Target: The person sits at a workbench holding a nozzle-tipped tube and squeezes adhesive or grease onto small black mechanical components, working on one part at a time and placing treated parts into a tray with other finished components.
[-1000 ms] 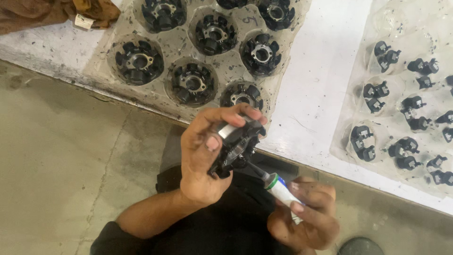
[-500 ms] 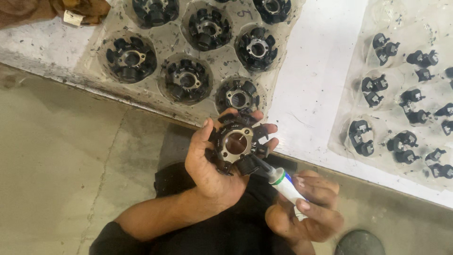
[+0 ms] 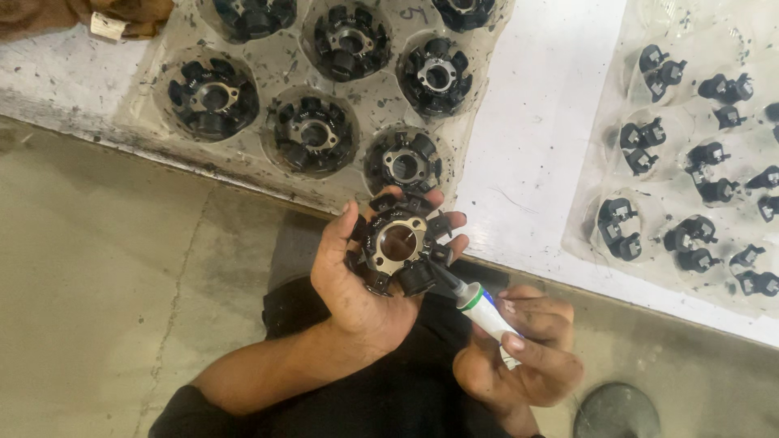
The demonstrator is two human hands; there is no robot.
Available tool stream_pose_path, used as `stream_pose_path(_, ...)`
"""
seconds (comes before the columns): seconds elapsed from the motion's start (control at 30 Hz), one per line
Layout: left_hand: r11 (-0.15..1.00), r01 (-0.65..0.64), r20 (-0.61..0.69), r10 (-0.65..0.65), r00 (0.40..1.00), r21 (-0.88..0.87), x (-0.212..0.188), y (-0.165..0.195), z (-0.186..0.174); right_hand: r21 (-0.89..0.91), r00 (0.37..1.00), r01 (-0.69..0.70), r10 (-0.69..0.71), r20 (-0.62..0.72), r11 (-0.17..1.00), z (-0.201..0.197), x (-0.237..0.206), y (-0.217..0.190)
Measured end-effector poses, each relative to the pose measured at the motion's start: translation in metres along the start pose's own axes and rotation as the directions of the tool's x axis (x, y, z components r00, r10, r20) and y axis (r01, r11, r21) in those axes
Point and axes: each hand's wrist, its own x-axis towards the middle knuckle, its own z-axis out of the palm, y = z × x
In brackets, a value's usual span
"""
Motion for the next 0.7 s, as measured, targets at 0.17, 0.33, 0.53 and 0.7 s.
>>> stream_pose_path(0.17,1.0,0.03,-0.019,-0.03,0.999,-0.007,0.001,0.001,-0.002,0.019,0.998,-0.055,0.056,-0.009,0.998,0.001,0.0,-0.002)
stream_pose_path(0.33,0.995,0.091,-0.03,-0.092,0.995,-0.033,0.002,0.002,0.001,0.013,0.996,-0.092,0.092,0.019,0.996,0.003,0.005,-0.009)
stream_pose_path(0.53,0.989,0.139,-0.023,-0.14,0.99,-0.055,0.006,0.008,0.004,0.018,1.0,-0.021,0.021,0.02,1.0,0.0,0.009,-0.003)
stream_pose_path(0.7,0.959,-0.169,0.393,0.068,0.917,0.229,0.052,0.047,0.001,0.191,0.986,-0.013,0.044,-0.159,0.981,-0.005,-0.007,0.021)
